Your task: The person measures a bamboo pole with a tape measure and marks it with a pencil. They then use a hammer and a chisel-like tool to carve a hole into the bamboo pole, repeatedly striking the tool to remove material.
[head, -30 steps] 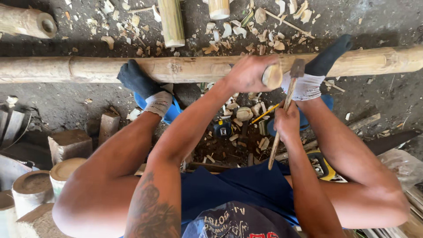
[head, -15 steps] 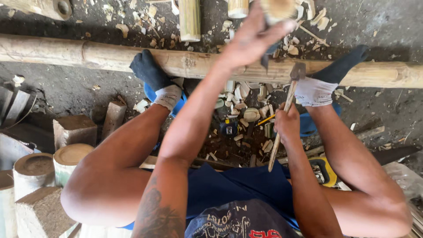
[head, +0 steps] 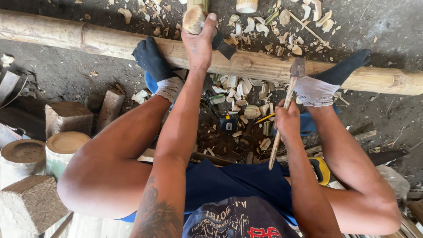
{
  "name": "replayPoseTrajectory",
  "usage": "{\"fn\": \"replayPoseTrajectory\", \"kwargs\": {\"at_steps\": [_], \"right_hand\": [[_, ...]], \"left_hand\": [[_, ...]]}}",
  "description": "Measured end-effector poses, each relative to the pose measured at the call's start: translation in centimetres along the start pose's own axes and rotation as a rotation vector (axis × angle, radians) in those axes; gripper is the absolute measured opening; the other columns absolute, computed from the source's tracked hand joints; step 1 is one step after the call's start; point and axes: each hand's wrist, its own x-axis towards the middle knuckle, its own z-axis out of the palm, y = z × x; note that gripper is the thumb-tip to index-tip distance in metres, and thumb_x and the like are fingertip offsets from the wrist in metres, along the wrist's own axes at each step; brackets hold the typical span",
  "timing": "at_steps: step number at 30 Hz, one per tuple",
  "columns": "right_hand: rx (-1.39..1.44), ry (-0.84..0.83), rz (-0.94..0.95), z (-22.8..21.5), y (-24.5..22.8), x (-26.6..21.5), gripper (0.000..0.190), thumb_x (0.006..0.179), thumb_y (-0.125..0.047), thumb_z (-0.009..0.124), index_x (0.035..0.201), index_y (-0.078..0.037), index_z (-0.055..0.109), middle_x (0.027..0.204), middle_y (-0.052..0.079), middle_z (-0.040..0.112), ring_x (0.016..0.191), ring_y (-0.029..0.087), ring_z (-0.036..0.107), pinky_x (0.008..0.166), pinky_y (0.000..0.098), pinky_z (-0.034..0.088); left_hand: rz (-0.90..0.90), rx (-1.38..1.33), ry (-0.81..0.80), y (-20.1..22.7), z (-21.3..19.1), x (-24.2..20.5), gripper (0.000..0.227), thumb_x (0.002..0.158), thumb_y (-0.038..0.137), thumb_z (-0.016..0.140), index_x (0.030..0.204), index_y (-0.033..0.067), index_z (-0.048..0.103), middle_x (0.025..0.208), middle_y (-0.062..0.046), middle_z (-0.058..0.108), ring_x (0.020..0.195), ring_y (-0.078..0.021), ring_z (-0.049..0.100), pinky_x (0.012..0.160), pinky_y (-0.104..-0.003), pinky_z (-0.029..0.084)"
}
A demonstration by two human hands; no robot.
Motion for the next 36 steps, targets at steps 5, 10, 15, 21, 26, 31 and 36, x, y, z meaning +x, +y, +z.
{"fn": "replayPoseTrajectory", "kwargs": {"at_steps": [5,10,15,21,26,31,36], "right_hand": [[-0.015,-0.007,0.0,-0.2,-0.4,-0.3,0.014,0.092,0.001,0.049,0.104,-0.006,0.048,0.063,0.001,0.047,0.041,0.011,0.041,0.034,0.0295,0.035],[-0.079,0.008,0.004,0.0,-1.0,-0.4,0.017,0.091,0.002,0.047,0.106,-0.005,0.048,0.066,0.002,0.049,0.042,0.011,0.043,0.035,0.0299,0.037],[-0.394,-0.007,-0.373,0.6,-6.4,-1.0,0.014,0.095,0.007,0.052,0.105,-0.003,0.052,0.074,0.003,0.055,0.051,0.011,0.05,0.04,0.028,0.039],[-0.576,-0.147,-1.123,0.4,-18.5,-3.1,0.016,0.107,0.006,0.049,0.122,0.003,0.044,0.093,0.016,0.064,0.072,0.02,0.067,0.06,0.0298,0.054],[-0.961,-0.289,-1.142,7.4,-23.3,-0.5,0.022,0.096,0.006,0.055,0.115,0.013,0.046,0.083,0.022,0.064,0.057,0.021,0.061,0.042,0.0283,0.047],[-1.284,-0.442,-0.697,12.9,-26.6,-2.1,0.036,0.094,0.004,0.055,0.124,0.016,0.041,0.062,0.018,0.06,0.034,0.018,0.048,0.022,0.0323,0.035],[-0.957,-0.394,-1.269,12.1,-30.4,-5.9,0.031,0.096,0.006,0.058,0.122,0.012,0.041,0.078,0.021,0.062,0.049,0.018,0.055,0.037,0.0275,0.043]], "left_hand": [[0.018,0.006,0.018,-1.1,-0.1,-0.8,0.015,0.094,0.006,0.077,0.105,0.0047,0.066,0.093,0.0,0.069,0.083,-0.009,0.065,0.075,-0.025,0.055],[0.037,0.169,-0.126,-1.2,0.7,0.3,0.021,0.094,0.013,0.077,0.108,0.0045,0.065,0.092,-0.002,0.07,0.076,-0.0105,0.066,0.067,-0.028,0.059],[0.184,0.315,-0.4,-0.8,3.1,-0.1,0.039,0.094,0.019,0.081,0.123,0.004,0.059,0.102,-0.005,0.069,0.089,-0.0139,0.07,0.077,-0.032,0.064],[-0.015,0.102,-0.284,-1.2,1.9,-4.2,0.039,0.094,0.017,0.082,0.124,0.0036,0.06,0.106,-0.009,0.071,0.094,-0.0176,0.07,0.081,-0.033,0.062],[0.164,0.781,-0.196,-2.0,0.8,-3.9,0.045,0.09,0.016,0.087,0.123,0.0016,0.06,0.103,-0.007,0.067,0.091,-0.0161,0.069,0.077,-0.032,0.061],[0.037,-0.003,-0.123,-1.8,0.9,-4.3,0.046,0.087,0.006,0.08,0.127,0.0031,0.056,0.113,-0.006,0.071,0.101,-0.0156,0.07,0.09,-0.032,0.059],[-0.036,-0.049,-0.127,-2.2,0.2,-4.8,0.039,0.087,0.005,0.081,0.121,-0.0003,0.065,0.113,-0.007,0.074,0.1,-0.0159,0.071,0.089,-0.031,0.059]]}}
